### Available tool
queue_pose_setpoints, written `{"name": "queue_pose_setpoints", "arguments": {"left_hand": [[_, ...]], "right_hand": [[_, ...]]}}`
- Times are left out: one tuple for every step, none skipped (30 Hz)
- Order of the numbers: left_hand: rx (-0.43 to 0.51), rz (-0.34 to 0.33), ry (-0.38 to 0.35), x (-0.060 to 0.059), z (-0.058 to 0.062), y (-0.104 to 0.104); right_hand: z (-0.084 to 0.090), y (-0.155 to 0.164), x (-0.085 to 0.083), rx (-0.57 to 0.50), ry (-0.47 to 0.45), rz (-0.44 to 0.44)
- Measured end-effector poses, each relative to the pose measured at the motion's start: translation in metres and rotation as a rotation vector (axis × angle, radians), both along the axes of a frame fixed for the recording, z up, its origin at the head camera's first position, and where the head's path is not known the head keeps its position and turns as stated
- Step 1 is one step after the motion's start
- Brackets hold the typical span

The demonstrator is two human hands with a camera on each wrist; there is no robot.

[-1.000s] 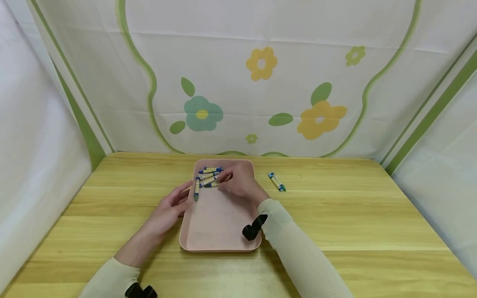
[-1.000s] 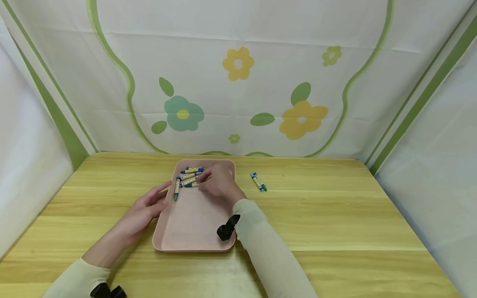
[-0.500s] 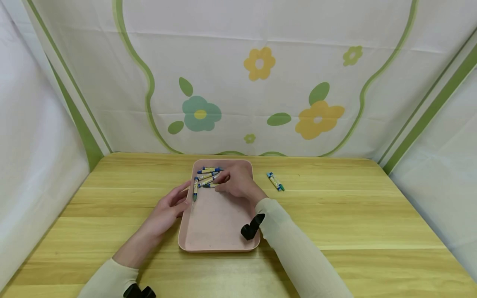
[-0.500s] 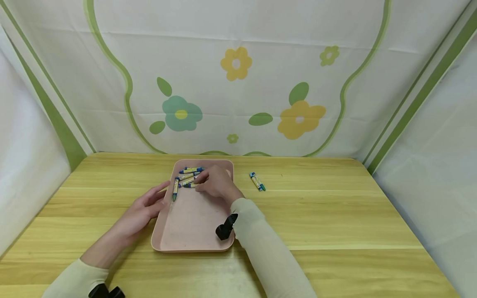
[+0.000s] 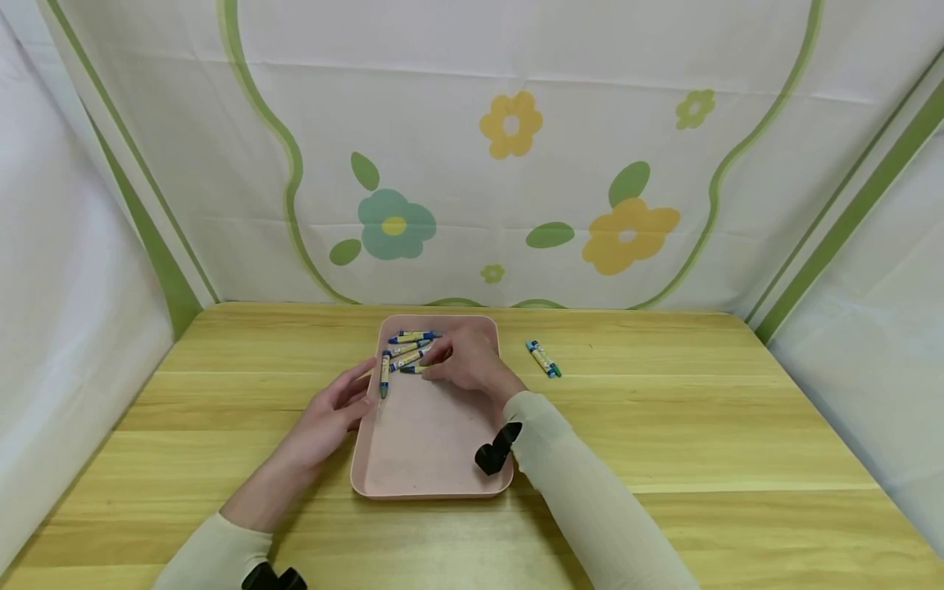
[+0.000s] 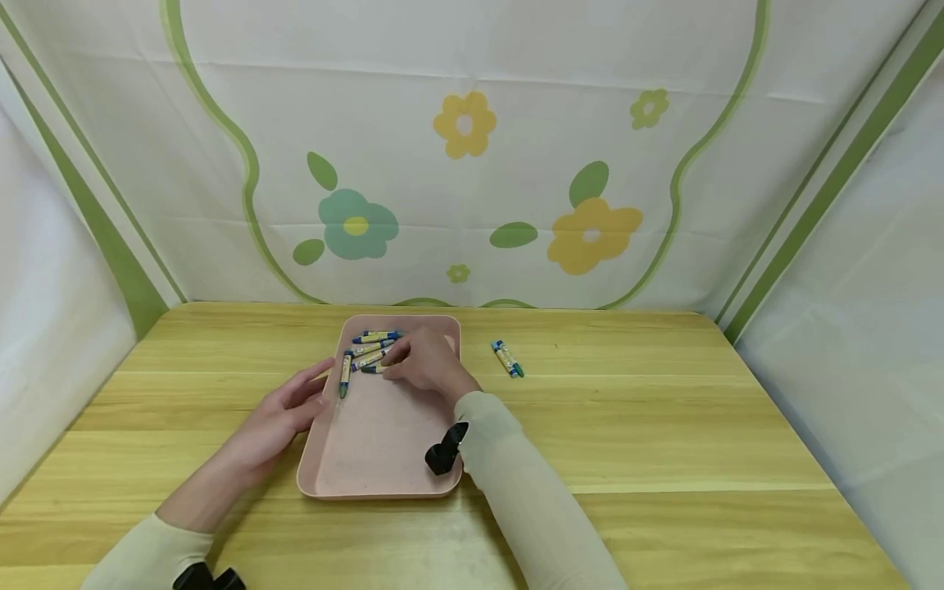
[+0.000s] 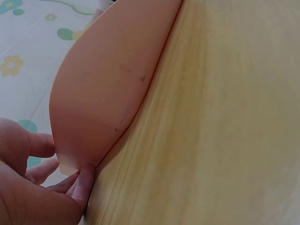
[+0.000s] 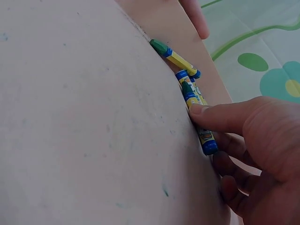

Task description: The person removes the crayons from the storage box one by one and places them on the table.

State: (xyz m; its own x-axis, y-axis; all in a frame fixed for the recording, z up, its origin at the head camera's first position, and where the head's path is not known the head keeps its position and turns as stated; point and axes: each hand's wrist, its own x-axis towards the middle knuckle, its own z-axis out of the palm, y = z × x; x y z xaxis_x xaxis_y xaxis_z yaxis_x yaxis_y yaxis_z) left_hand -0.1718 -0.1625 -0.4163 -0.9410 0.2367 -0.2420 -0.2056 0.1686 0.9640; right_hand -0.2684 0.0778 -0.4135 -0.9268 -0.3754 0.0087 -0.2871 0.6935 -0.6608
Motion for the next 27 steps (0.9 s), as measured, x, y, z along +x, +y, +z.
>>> {"name": "queue_pose_setpoints", "arguments": {"left_hand": [[0.000, 0.000, -0.001, 0.0001, 0.0002, 0.0001], [0.000, 0.000, -0.001, 0.0001, 0.0004, 0.0002], [0.000, 0.000, -0.001, 0.0001, 0.0005, 0.0003], [0.001, 0.000, -0.001, 0.0000, 0.0005, 0.0003], [0.003, 0.000, -0.001, -0.0001, 0.0003, 0.0002], [0.003, 0.000, -0.002, -0.0002, 0.0001, 0.0001], [0.003, -0.001, -0.002, -0.0003, -0.0002, 0.0001], [0.003, -0.001, -0.002, -0.0004, -0.0004, 0.0000], [0.002, 0.000, -0.002, -0.0004, -0.0006, -0.0001], [0.002, -0.001, -0.003, -0.0004, -0.0007, -0.0002], [0.001, 0.000, -0.004, -0.0004, -0.0008, -0.0003], [0.000, 0.000, -0.005, -0.0004, -0.0006, -0.0002], [-0.001, 0.001, -0.006, -0.0002, -0.0005, -0.0002], [-0.001, 0.000, -0.006, -0.0001, -0.0004, -0.0002], [-0.001, 0.000, -0.005, 0.0001, -0.0003, -0.0002], [0.000, 0.000, -0.005, 0.0001, -0.0002, -0.0004], [0.002, 0.000, -0.003, 0.0002, -0.0002, -0.0004], [0.004, -0.001, -0.001, 0.0002, -0.0003, -0.0006], [0.006, -0.001, 0.000, 0.0002, -0.0003, -0.0007], [0.007, -0.003, 0.000, 0.0002, -0.0004, -0.0008], [0.006, -0.004, 0.000, 0.0002, -0.0005, -0.0009], [0.005, -0.005, -0.001, 0.0001, -0.0006, -0.0010], [0.004, -0.007, -0.002, 0.0000, -0.0006, -0.0011], [0.001, -0.009, -0.003, -0.0001, -0.0006, -0.0011], [-0.002, -0.010, -0.005, -0.0001, -0.0005, -0.0010], [-0.004, -0.011, -0.006, -0.0002, -0.0003, -0.0009], [-0.005, -0.011, -0.006, -0.0003, -0.0001, -0.0008]], "right_hand": [[0.0001, -0.0001, 0.0001, -0.003, -0.001, -0.001], [0.0004, -0.0002, 0.0004, -0.005, -0.003, -0.003], [0.0008, -0.0002, 0.0008, -0.009, -0.005, -0.004], [0.0010, -0.0001, 0.0010, -0.010, -0.003, -0.004], [0.0009, 0.0000, 0.0010, -0.014, -0.003, -0.003], [0.0005, 0.0001, 0.0007, -0.017, -0.005, -0.003], [0.0003, 0.0001, 0.0007, -0.018, -0.006, -0.003], [0.0001, 0.0002, 0.0006, -0.016, -0.008, -0.007], [-0.0002, 0.0002, 0.0004, -0.017, -0.012, -0.008], [-0.0004, 0.0002, 0.0003, -0.017, -0.013, -0.008], [-0.0002, 0.0002, 0.0004, -0.018, -0.016, -0.010], [0.0003, 0.0002, 0.0006, -0.016, -0.017, -0.011], [0.0006, 0.0001, 0.0008, -0.015, -0.014, -0.012], [0.0007, 0.0001, 0.0009, -0.016, -0.013, -0.012], [0.0007, 0.0001, 0.0008, -0.019, -0.010, -0.009], [0.0009, 0.0001, 0.0009, -0.020, -0.005, -0.009], [0.0011, 0.0002, 0.0008, -0.024, -0.003, -0.009], [0.0009, 0.0003, 0.0008, -0.028, 0.000, -0.010], [0.0009, 0.0004, 0.0007, -0.031, 0.003, -0.010], [0.0009, 0.0006, 0.0007, -0.036, 0.005, -0.011], [0.0009, 0.0008, 0.0006, -0.038, 0.009, -0.011], [0.0011, 0.0009, 0.0006, -0.043, 0.011, -0.012], [0.0011, 0.0011, 0.0005, -0.050, 0.011, -0.014], [0.0014, 0.0013, 0.0006, -0.053, 0.012, -0.018], [0.0018, 0.0016, 0.0006, -0.059, 0.010, -0.020], [0.0020, 0.0019, 0.0005, -0.063, 0.008, -0.024], [0.0025, 0.0022, 0.0004, -0.069, 0.007, -0.026]]}}
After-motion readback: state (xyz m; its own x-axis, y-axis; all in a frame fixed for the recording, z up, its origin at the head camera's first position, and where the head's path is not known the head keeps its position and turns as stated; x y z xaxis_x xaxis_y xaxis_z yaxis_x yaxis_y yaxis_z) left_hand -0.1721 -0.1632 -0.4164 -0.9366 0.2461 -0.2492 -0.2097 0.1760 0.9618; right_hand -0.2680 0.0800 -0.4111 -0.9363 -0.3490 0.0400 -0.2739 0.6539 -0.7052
